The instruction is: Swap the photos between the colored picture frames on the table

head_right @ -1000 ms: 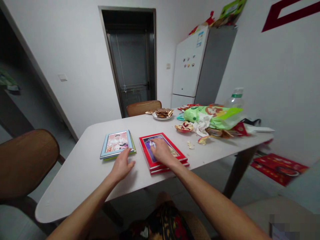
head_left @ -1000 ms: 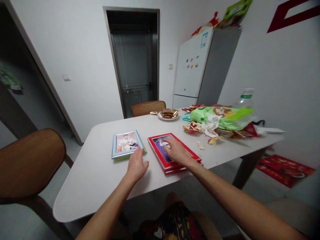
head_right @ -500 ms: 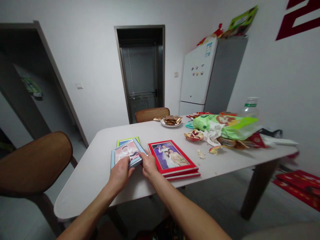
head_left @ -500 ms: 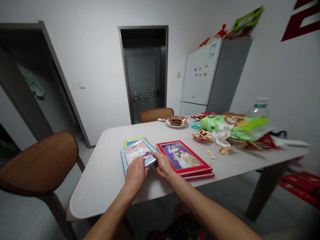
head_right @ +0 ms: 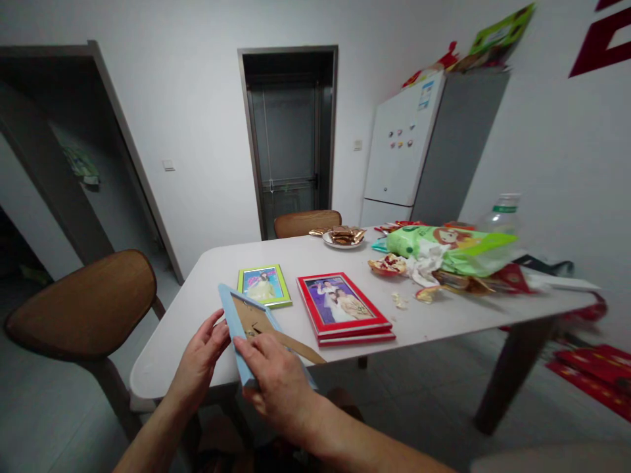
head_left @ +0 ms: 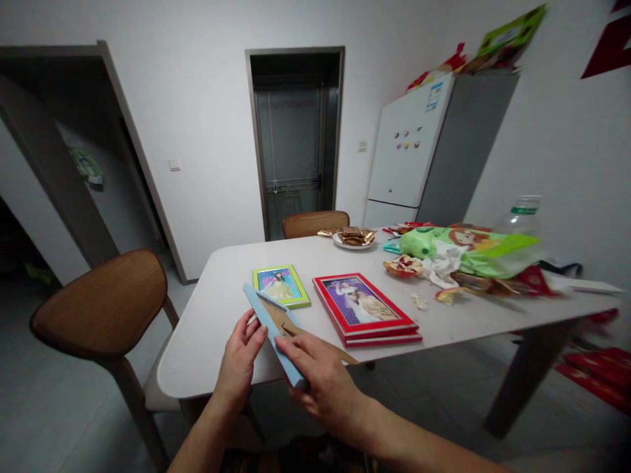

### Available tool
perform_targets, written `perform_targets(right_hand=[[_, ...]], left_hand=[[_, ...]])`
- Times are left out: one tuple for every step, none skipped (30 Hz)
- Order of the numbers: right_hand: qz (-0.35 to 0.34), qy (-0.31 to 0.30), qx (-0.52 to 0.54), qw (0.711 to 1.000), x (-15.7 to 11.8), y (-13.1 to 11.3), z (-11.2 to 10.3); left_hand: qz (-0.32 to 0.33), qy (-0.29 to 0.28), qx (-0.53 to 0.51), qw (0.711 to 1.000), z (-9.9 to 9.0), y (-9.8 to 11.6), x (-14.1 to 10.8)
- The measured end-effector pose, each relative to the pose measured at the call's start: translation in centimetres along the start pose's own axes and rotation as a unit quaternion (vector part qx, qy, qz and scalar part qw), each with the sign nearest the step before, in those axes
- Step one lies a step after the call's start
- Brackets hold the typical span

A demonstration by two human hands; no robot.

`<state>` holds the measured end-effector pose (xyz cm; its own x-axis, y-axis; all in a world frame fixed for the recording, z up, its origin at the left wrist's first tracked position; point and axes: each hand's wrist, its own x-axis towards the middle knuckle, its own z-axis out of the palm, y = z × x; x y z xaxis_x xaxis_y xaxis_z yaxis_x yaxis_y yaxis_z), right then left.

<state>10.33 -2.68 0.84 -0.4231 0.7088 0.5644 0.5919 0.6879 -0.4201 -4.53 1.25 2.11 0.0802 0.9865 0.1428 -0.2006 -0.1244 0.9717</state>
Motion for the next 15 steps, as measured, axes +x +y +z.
perform_targets(right_hand=[[-0.005,-0.023,-0.013,1.0,-0.3,0.0,0.7],[-0.007,-0.045,-0.021,0.999,-0.6,0.0,1.5],[-0.005,-0.064,-0.026,0.998,-0.7,0.0,2.3],[-0.002,-0.082,-0.03,0.996,-0.7,0.1,3.0],[0.001,-0.096,-0.034,0.995,-0.7,0.2,3.7],[0.001,-0.108,-0.039,0.993,-0.7,0.3,4.3],[-0.001,-0.118,-0.046,0.992,-0.6,0.5,4.9],[-0.007,-0.127,-0.055,0.99,-0.6,0.7,5.4],[-0.014,-0.135,-0.064,0.989,-0.5,0.9,5.8],[-0.021,-0.144,-0.072,0.987,-0.5,1.0,6.1],[-0.027,-0.153,-0.08,0.985,-0.5,1.2,6.3],[-0.03,-0.162,-0.086,0.983,-0.5,1.3,6.4],[-0.03,-0.169,-0.091,0.981,-0.5,1.4,6.5],[-0.029,-0.174,-0.095,0.98,-0.6,1.5,6.6],[-0.027,-0.177,-0.098,0.979,-0.6,1.6,6.6]], left_hand=[[-0.007,-0.003,0.002,1.0,-0.3,-0.5,-0.1],[-0.015,-0.004,0.007,1.0,-0.7,-1.1,-0.1],[-0.024,-0.004,0.017,1.0,-1.0,-1.8,0.0],[-0.033,-0.004,0.031,0.999,-1.4,-2.6,0.3],[-0.037,-0.005,0.05,0.998,-1.9,-3.5,0.6],[-0.036,-0.004,0.077,0.996,-2.4,-4.4,0.9],[-0.028,-0.001,0.113,0.993,-2.9,-5.3,1.2],[-0.018,0.005,0.158,0.987,-3.4,-6.1,1.5],[-0.007,0.01,0.207,0.978,-3.8,-6.7,1.7],[0.0,0.013,0.259,0.966,-4.2,-7.2,1.9],[0.003,0.015,0.31,0.951,-4.4,-7.5,2.0],[0.002,0.015,0.358,0.934,-4.6,-7.6,2.0],[-0.002,0.012,0.4,0.917,-4.7,-7.6,1.9],[-0.006,0.009,0.436,0.9,-4.6,-7.6,1.8],[-0.01,0.009,0.468,0.884,-4.5,-7.4,1.7]])
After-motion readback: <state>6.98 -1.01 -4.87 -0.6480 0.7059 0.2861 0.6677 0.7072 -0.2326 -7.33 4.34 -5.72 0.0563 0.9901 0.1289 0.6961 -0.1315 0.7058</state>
